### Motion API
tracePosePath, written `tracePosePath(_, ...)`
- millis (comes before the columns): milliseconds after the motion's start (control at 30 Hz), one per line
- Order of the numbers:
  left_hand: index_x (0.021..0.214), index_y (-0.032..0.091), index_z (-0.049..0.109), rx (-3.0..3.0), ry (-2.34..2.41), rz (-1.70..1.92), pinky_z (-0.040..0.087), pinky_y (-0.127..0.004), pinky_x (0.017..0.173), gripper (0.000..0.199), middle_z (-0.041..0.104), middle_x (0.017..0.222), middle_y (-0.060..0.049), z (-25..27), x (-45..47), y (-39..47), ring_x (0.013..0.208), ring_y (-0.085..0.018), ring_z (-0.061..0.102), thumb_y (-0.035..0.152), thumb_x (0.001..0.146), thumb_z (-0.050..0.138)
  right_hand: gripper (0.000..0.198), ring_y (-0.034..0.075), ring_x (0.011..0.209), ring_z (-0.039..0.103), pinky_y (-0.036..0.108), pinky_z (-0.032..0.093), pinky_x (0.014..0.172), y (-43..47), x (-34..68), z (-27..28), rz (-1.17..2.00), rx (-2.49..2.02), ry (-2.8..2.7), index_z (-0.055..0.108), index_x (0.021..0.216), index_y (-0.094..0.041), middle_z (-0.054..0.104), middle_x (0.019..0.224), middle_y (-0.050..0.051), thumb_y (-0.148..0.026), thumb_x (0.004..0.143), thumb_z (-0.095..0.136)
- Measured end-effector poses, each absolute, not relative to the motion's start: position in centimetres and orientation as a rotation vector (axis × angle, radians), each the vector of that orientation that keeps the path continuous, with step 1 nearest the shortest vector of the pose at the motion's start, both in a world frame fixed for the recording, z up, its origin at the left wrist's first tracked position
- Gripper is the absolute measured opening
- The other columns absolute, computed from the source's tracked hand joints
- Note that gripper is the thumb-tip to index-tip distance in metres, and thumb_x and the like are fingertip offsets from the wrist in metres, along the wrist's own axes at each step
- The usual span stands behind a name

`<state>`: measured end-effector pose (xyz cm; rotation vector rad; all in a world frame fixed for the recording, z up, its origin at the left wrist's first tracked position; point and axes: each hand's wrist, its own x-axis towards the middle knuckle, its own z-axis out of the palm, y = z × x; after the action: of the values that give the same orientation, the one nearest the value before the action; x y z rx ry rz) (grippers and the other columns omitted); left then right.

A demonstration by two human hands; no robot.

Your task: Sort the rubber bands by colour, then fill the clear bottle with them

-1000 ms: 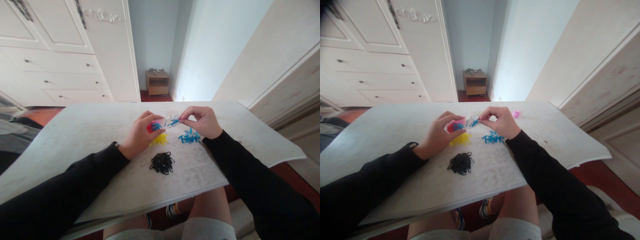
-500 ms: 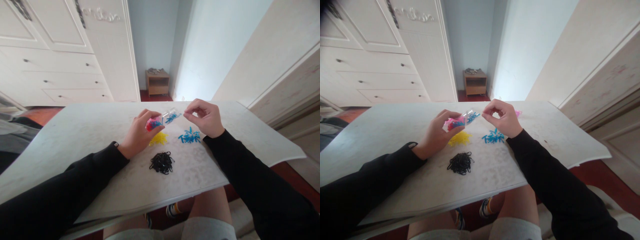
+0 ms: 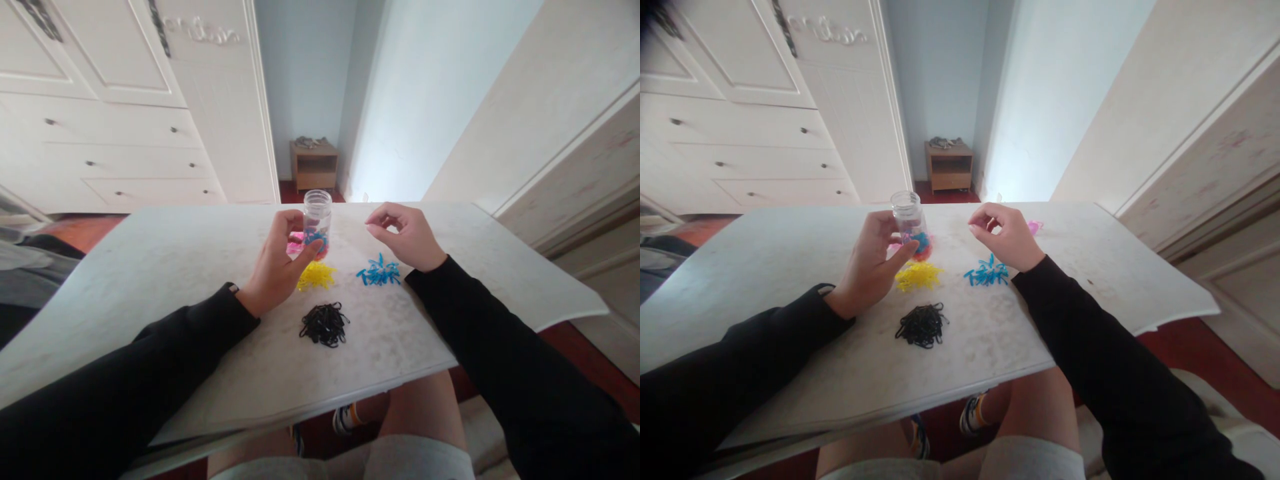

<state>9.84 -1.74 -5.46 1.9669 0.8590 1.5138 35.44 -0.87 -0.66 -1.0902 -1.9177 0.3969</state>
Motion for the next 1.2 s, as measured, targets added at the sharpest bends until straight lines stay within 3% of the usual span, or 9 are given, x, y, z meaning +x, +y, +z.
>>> tracePosePath(200,0.117,0.023,0.050,2.017,0.936,1.507,0.058,-0.038,0.085,0.029,0.069,0.118,-0.007,-5.3,9.7,-1.8,0.101,-0.019,0.068,0.028,0.092,0.066,0.016,0.017,0.073,0.062,0.033,0.049,0.069,-0.4,36.9,-0.4,0.507,-1.178,-2.380,0.076,0.083,-0.017,0.074,0.082,0.006,-0.032,0.086,0.070)
tracePosePath(433,0.115,0.022,0.051,2.031,0.931,1.507,0.058,-0.035,0.082,0.030,0.069,0.114,-0.006,-5.3,9.7,-1.9,0.096,-0.017,0.068,0.028,0.091,0.068,0.027,0.022,0.099,0.064,0.038,0.051,0.090,-0.3,37.4,-0.4,0.752,-0.945,-2.670,0.078,0.095,-0.021,0.072,0.104,0.007,-0.035,0.075,0.087)
tracePosePath(600,0.115,0.021,0.052,2.038,0.934,1.499,0.058,-0.031,0.077,0.030,0.068,0.111,-0.006,-5.3,9.7,-1.9,0.091,-0.015,0.067,0.027,0.091,0.068,0.012,0.021,0.097,0.061,0.036,0.051,0.086,-0.5,37.0,-0.8,0.874,-0.949,-2.704,0.074,0.084,-0.019,0.068,0.098,0.006,-0.030,0.083,0.079)
tracePosePath(800,0.114,0.021,0.052,2.054,0.920,1.507,0.057,-0.031,0.077,0.030,0.069,0.108,-0.005,-5.3,9.8,-1.9,0.089,-0.015,0.067,0.028,0.091,0.069,0.018,0.022,0.099,0.057,0.038,0.047,0.091,-0.8,37.0,-0.5,0.840,-0.982,-2.756,0.071,0.082,-0.018,0.065,0.097,0.007,-0.032,0.093,0.067)
tracePosePath(1033,0.115,0.022,0.053,2.069,0.948,1.490,0.057,-0.031,0.077,0.031,0.069,0.111,-0.005,-5.5,9.6,-1.8,0.090,-0.015,0.068,0.028,0.090,0.070,0.020,0.019,0.086,0.059,0.034,0.047,0.078,-1.1,37.4,-0.3,0.819,-1.108,-2.629,0.064,0.096,-0.019,0.066,0.095,0.006,-0.037,0.099,0.057)
tracePosePath(1200,0.114,0.021,0.055,2.097,0.955,1.519,0.056,-0.032,0.080,0.032,0.069,0.109,-0.004,-5.4,9.6,-1.8,0.091,-0.016,0.067,0.027,0.088,0.073,0.020,0.016,0.072,0.054,0.031,0.043,0.067,-0.9,37.2,-0.1,0.771,-1.099,-2.538,0.057,0.088,-0.020,0.060,0.079,0.001,-0.036,0.099,0.056)
